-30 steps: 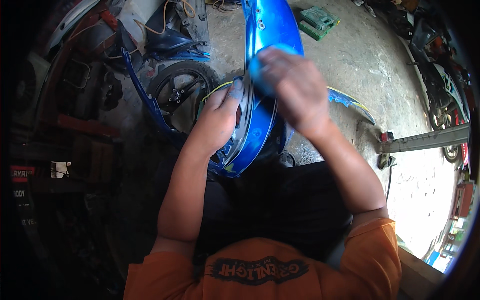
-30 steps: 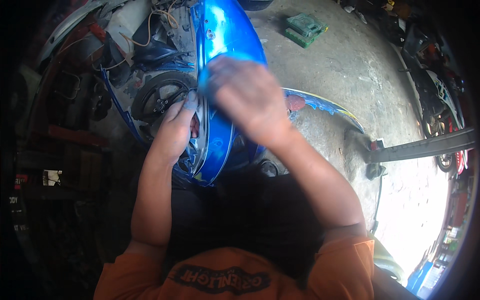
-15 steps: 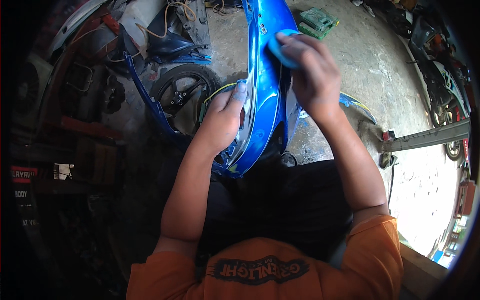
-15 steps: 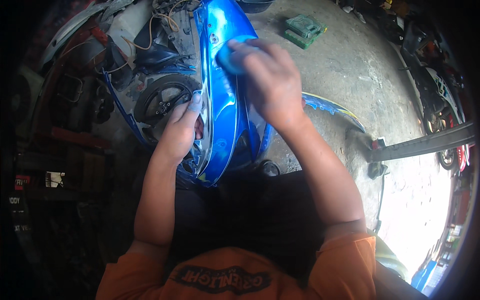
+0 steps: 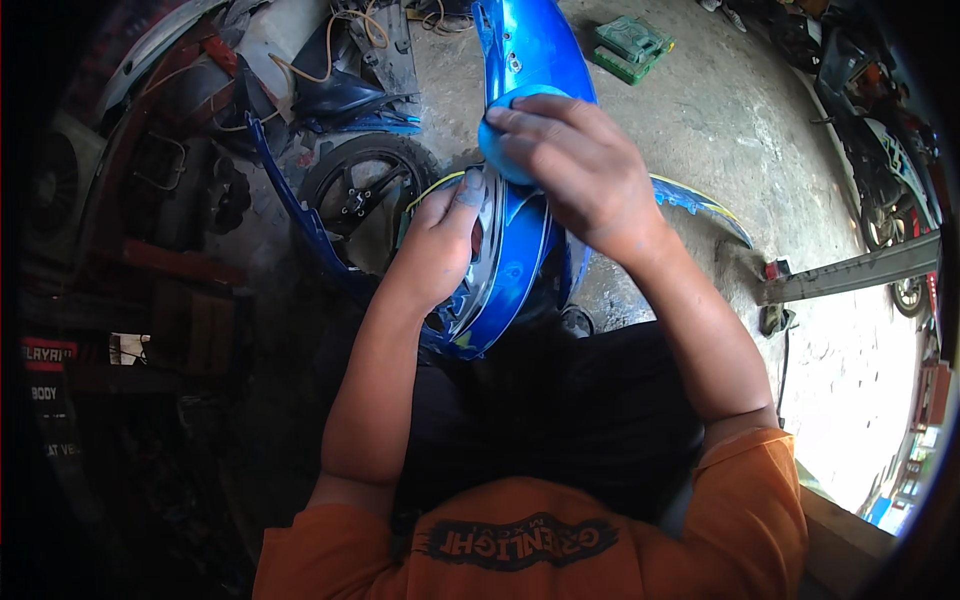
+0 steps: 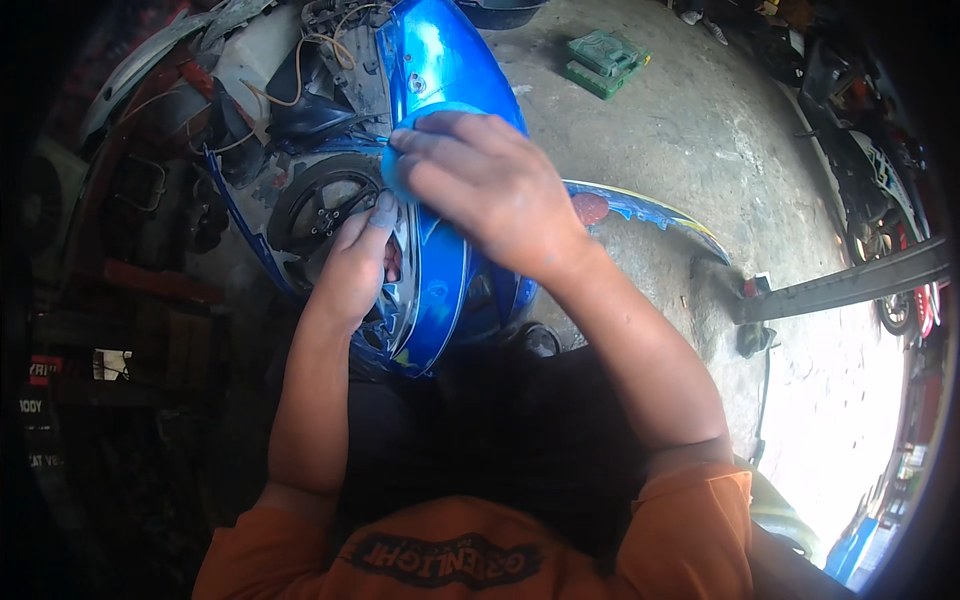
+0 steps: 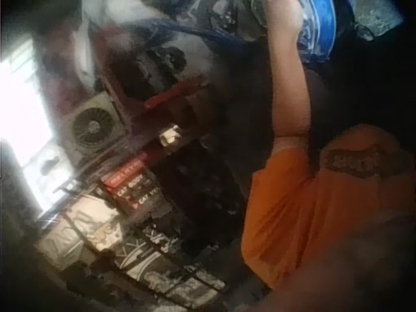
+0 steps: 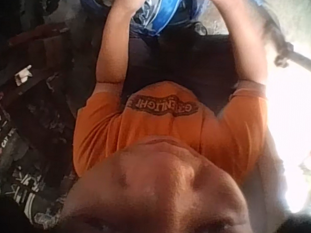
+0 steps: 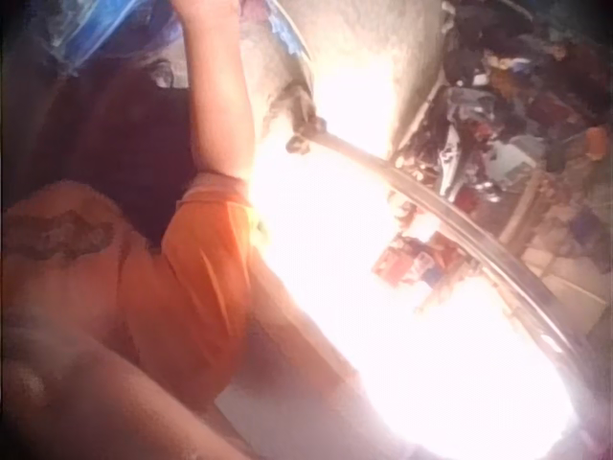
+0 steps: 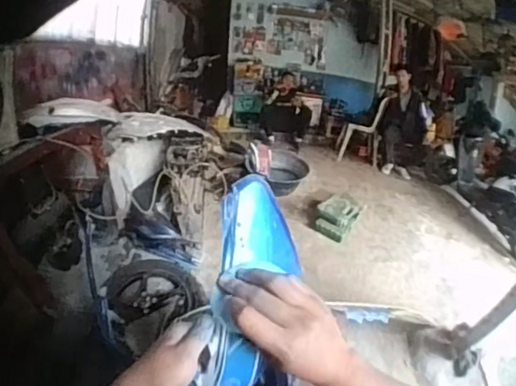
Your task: The person sands the surface of a blue motorcycle fairing by hand with a piece of sandpaper, dipping it into a bucket of water occasionally.
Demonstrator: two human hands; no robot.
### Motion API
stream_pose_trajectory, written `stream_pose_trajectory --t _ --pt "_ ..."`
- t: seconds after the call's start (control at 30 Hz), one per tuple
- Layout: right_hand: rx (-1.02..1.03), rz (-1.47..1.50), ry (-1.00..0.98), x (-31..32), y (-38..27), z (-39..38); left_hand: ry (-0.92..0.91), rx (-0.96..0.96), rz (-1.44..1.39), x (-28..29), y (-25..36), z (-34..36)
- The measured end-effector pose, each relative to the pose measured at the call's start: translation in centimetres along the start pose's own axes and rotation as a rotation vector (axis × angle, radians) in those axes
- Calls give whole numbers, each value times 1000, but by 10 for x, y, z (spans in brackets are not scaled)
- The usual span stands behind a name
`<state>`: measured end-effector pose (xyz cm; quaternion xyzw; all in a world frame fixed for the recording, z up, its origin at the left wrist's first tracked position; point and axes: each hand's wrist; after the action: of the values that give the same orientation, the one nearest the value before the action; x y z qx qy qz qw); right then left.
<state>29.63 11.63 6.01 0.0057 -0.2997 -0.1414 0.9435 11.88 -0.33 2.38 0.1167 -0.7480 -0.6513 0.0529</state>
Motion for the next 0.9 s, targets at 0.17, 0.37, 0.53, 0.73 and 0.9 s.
stream_pose_trajectory --t 0.17,0.37,0.53,0.73,0.9 --pt "-255 -106 175 -3 43 -21 -30 -5 12 -1 0 1" --pt "-65 21 78 0 11 -1 -6 22 -19 6 -2 0" --pt "-196 34 133 -2 9 -8 -35 25 -29 4 -2 3" --pt "-198 -26 85 -1 23 -17 72 41 -43 0 3 3" --pt "-78 36 -15 -8 -5 -12 99 35 -75 -1 2 4"
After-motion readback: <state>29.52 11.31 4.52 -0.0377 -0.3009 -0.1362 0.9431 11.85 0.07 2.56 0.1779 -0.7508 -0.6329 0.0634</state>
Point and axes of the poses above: each hand's wrist, its own z-axis towards the middle knuckle, its own x-axis out of the back of the hand, y = z × x, and after that the axes turned 10 degrees about -z, right-handed
